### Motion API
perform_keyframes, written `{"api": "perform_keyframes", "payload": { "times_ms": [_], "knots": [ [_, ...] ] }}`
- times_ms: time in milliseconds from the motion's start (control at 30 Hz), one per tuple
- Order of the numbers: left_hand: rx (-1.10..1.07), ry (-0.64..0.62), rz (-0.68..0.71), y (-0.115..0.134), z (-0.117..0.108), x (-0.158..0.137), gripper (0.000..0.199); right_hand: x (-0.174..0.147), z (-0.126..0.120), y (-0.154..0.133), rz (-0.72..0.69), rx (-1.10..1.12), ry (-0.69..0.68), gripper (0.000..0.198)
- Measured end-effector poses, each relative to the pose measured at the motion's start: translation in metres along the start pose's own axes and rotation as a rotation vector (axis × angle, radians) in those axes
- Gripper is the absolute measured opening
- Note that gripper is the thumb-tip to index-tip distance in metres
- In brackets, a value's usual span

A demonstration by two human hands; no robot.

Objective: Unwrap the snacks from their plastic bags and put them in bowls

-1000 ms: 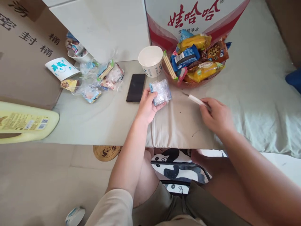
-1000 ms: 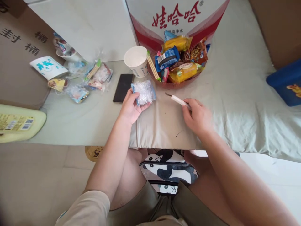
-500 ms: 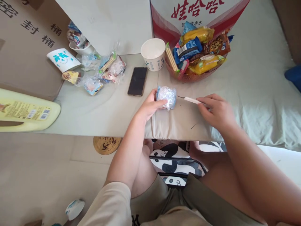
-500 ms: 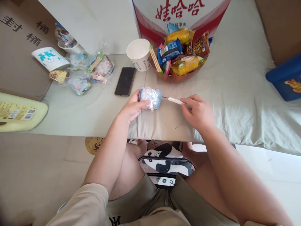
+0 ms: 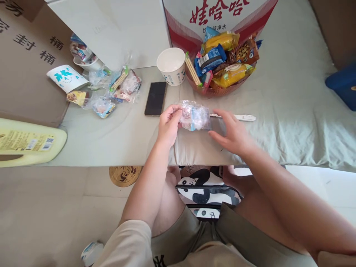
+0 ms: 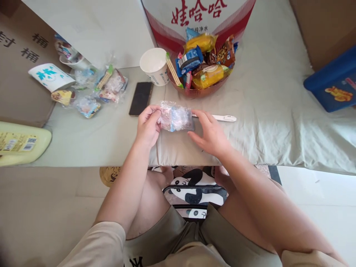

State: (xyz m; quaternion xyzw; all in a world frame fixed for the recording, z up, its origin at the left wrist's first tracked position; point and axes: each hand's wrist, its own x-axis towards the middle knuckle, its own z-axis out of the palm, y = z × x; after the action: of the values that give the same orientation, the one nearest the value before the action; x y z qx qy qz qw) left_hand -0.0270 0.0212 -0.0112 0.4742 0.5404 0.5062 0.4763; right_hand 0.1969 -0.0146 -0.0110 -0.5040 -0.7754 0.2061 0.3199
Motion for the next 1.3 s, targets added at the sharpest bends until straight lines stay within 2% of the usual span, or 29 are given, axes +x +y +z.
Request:
{"api": "perform_keyframes", "payload": {
  "times_ms": [67, 167, 200, 267, 333, 433, 500, 533, 600, 700, 767, 833, 933, 1000, 1067, 1167, 1300],
  "knots": [
    [-0.17, -0.065, -0.118, 0.006, 0.002, -0.003, 0.008, 0.001, -0.001, -0.003, -0.014, 0.072, 0.009, 0.051],
    [-0.285, -0.031, -0.187, 0.015, -0.001, -0.005, 0.009, 0.003, -0.007, -0.008, 0.013, 0.137, 0.049, 0.014],
    [-0.302, 0.006, -0.194, 0.018, -0.003, -0.004, 0.009, 0.004, -0.009, -0.009, 0.035, 0.159, 0.067, 0.009],
    [-0.324, 0.054, -0.21, 0.021, -0.008, -0.004, 0.007, 0.005, -0.011, -0.009, 0.087, 0.215, 0.109, 0.011],
    [-0.332, 0.017, -0.243, 0.023, -0.01, -0.005, 0.005, 0.006, -0.009, -0.01, 0.101, 0.264, 0.131, 0.014],
    [-0.316, -0.145, -0.311, 0.023, -0.008, -0.01, 0.005, 0.007, -0.003, -0.013, -0.015, 0.274, 0.074, 0.033],
    [-0.316, -0.16, -0.316, 0.022, -0.005, -0.011, 0.006, 0.006, -0.002, -0.018, -0.082, 0.252, 0.038, 0.019],
    [-0.325, -0.115, -0.303, 0.022, -0.005, -0.01, 0.007, 0.006, -0.003, -0.02, -0.084, 0.238, 0.052, 0.013],
    [-0.335, 0.04, -0.261, 0.019, -0.008, -0.005, 0.008, 0.005, -0.006, -0.022, -0.023, 0.204, 0.136, 0.014],
    [-0.248, 0.259, -0.214, 0.013, -0.019, 0.004, 0.005, 0.006, -0.011, -0.013, 0.173, 0.223, 0.292, 0.01],
    [-0.121, 0.291, -0.18, 0.01, -0.027, 0.007, 0.011, 0.008, -0.013, -0.004, 0.305, 0.35, 0.339, 0.016],
    [0.048, 0.189, -0.129, 0.009, -0.033, 0.005, 0.013, 0.009, -0.014, 0.002, 0.366, 0.466, 0.286, 0.025],
    [0.3, -0.023, 0.01, 0.01, -0.038, 0.0, 0.009, 0.009, -0.015, 0.001, 0.267, 0.343, 0.043, 0.03],
    [0.378, -0.051, 0.129, 0.012, -0.041, -0.005, 0.009, 0.008, -0.014, -0.005, 0.131, 0.151, -0.061, 0.028],
    [0.366, 0.006, 0.218, 0.015, -0.043, -0.009, 0.012, 0.005, -0.013, -0.012, 0.043, 0.027, -0.061, 0.017],
    [0.26, 0.133, 0.286, 0.024, -0.045, -0.018, 0.015, 0.0, -0.016, -0.021, 0.013, -0.006, 0.011, 0.017],
    [0.055, 0.25, 0.231, 0.041, -0.051, -0.038, 0.022, -0.009, -0.029, -0.033, -0.005, -0.003, 0.061, 0.014]
  ]
}}
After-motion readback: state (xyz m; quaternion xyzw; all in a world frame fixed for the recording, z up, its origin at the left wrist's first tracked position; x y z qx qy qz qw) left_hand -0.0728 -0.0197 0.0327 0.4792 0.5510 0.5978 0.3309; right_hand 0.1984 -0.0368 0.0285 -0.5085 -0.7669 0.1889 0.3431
